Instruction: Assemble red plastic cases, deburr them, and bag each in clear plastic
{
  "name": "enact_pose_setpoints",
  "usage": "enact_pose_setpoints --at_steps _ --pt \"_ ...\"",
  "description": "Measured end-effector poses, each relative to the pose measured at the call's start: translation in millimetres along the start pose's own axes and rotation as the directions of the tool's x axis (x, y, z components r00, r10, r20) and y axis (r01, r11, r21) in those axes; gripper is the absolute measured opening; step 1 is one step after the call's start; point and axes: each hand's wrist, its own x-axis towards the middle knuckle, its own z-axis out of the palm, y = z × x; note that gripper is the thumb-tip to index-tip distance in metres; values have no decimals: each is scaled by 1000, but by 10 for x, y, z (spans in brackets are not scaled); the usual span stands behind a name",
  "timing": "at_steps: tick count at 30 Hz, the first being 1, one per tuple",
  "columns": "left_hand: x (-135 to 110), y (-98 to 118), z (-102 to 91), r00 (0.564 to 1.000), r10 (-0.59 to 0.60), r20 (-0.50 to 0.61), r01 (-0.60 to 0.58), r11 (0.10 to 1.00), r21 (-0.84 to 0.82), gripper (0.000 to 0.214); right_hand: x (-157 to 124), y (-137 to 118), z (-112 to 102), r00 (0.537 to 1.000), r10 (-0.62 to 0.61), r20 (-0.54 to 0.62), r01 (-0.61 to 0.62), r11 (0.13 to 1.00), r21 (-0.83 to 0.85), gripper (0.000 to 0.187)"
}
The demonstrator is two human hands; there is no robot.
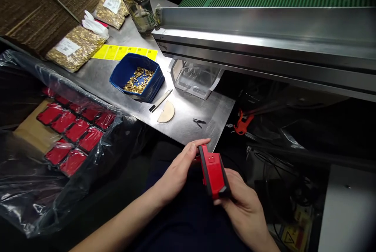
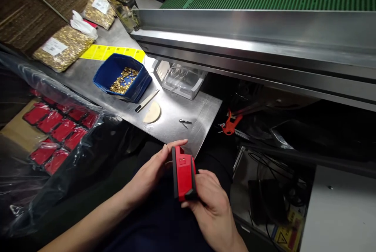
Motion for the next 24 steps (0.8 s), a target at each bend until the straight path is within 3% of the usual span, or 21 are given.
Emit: enact_pose_setpoints --at_steps 2,4,10,14,19,22,24 --pt "7 48 -7 998 57 17 -58 998 37 43 -20 -22 -41 998 66 -5 -64 984 168 16" --pt "9 69 5 996 82 24 -82 997 -5 38 -33 -38 -59 996 84 -10 -80 974 210 17" --pt "-22 106 77 998 67 4 -65 987 -147 37 -33 -42 -32 999 48 -22 -43 985 169 17" --pt "26 145 99 996 61 -69 -72 984 -166 28 -36 -51 15 1000 -28 -6 28 1000 -6 19" --pt "179 100 61 987 -88 -138 36 940 -339 22 -59 -65 113 991 -130 12 129 959 -253 23" --pt "210 60 -3 982 -175 -68 139 919 -369 31 -66 -66 136 996 -92 -7 89 978 -186 22" --pt "187 46 -40 987 -163 -7 149 922 -356 42 -66 -69 128 999 -14 -48 10 997 -79 13"
